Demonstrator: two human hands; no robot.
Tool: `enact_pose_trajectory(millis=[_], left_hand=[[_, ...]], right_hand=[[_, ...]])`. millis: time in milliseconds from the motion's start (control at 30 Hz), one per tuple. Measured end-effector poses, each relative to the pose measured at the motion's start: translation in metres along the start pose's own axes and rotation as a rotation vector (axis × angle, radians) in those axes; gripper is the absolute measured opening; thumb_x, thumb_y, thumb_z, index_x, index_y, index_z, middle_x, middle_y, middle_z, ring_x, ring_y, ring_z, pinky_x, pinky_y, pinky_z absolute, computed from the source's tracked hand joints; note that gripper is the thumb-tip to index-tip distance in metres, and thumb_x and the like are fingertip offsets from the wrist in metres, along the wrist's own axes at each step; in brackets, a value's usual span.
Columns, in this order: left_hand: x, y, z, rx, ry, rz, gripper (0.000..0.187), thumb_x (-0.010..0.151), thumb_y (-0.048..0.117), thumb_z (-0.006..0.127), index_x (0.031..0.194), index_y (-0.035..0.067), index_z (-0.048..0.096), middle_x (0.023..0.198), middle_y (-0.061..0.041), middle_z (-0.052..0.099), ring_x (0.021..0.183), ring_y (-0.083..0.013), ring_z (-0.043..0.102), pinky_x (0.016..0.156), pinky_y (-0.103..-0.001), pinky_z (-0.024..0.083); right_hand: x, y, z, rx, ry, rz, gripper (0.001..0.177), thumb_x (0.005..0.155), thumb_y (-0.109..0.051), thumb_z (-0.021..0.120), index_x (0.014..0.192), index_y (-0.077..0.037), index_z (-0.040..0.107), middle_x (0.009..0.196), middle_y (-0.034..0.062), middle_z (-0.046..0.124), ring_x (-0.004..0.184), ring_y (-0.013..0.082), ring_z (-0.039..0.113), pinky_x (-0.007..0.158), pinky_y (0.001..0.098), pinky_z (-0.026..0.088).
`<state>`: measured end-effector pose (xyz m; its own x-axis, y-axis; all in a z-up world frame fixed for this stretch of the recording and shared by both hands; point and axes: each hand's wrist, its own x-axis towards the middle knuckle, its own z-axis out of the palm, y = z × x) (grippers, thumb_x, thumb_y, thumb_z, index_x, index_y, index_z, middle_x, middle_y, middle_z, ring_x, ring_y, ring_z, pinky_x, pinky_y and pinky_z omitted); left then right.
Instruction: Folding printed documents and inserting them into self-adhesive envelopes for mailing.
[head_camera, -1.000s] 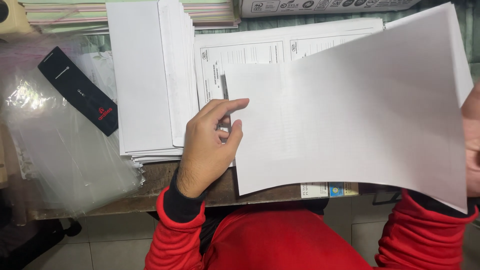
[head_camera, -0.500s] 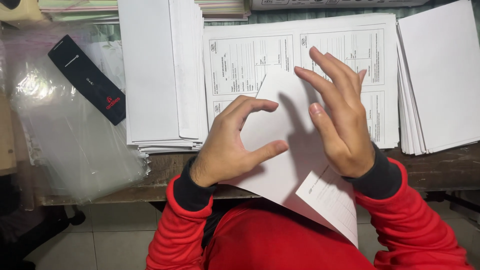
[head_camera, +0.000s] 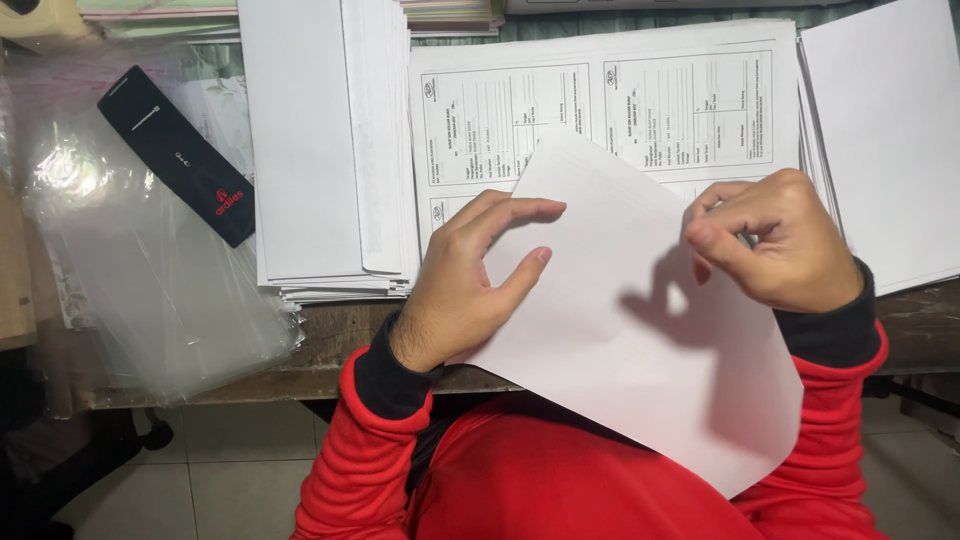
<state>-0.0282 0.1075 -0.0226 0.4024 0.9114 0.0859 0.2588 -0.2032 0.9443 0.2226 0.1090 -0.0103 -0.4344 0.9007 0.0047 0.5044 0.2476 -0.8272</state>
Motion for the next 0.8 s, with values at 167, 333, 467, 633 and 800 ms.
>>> enact_pose_trajectory(millis=[167, 333, 467, 633, 800], left_hand=[[-0.001, 0.0, 0.0, -0.008, -0.044, -0.008, 0.025, 0.083, 0.012, 0.056, 0.109, 0.01, 0.058, 0.1, -0.003, 0.062, 0.094, -0.0162, 0.061, 0.087, -0.026, 0.044], [-0.003, 0.006, 0.002, -0.075, -0.112, -0.004, 0.031, 0.08, 0.029, 0.062, 0.104, 0.01, 0.061, 0.104, -0.003, 0.065, 0.098, -0.0153, 0.062, 0.089, -0.027, 0.047], [-0.008, 0.023, 0.011, -0.084, -0.146, -0.005, 0.04, 0.074, 0.039, 0.064, 0.102, 0.011, 0.061, 0.101, -0.002, 0.066, 0.096, -0.0154, 0.064, 0.088, -0.027, 0.046], [-0.017, 0.047, 0.027, -0.029, -0.017, -0.021, 0.039, 0.065, 0.042, 0.068, 0.088, 0.011, 0.061, 0.09, 0.002, 0.067, 0.084, -0.0122, 0.065, 0.079, -0.025, 0.047], [-0.021, 0.051, 0.035, 0.129, 0.119, -0.103, 0.027, 0.065, 0.04, 0.07, 0.078, 0.017, 0.062, 0.08, 0.004, 0.066, 0.071, -0.0151, 0.06, 0.069, -0.027, 0.046]], right_hand=[[0.002, -0.001, 0.011, 0.128, 0.166, 0.146, 0.064, 0.096, -0.039, 0.027, 0.054, 0.002, 0.054, 0.047, 0.0083, 0.046, 0.034, 0.0119, 0.04, 0.039, 0.0227, 0.034], [0.021, -0.022, 0.012, 0.129, 0.505, 0.471, 0.073, 0.092, -0.058, 0.02, 0.06, -0.002, 0.056, 0.037, 0.0048, 0.032, 0.033, 0.0102, 0.03, 0.037, 0.0204, 0.022], [0.028, -0.015, 0.01, -0.178, 0.559, 0.365, 0.073, 0.106, -0.045, 0.025, 0.048, -0.008, 0.047, 0.049, 0.0038, 0.05, 0.051, 0.0107, 0.051, 0.054, 0.0226, 0.036], [0.036, -0.009, 0.01, -0.397, 0.634, 0.349, 0.071, 0.111, -0.042, 0.027, 0.056, -0.011, 0.06, 0.051, -0.0023, 0.054, 0.047, 0.0074, 0.046, 0.056, 0.0247, 0.037], [0.041, 0.005, 0.008, -0.492, 0.656, 0.275, 0.06, 0.114, -0.034, 0.04, 0.064, -0.014, 0.068, 0.047, -0.004, 0.049, 0.044, 0.0073, 0.046, 0.055, 0.028, 0.038]])
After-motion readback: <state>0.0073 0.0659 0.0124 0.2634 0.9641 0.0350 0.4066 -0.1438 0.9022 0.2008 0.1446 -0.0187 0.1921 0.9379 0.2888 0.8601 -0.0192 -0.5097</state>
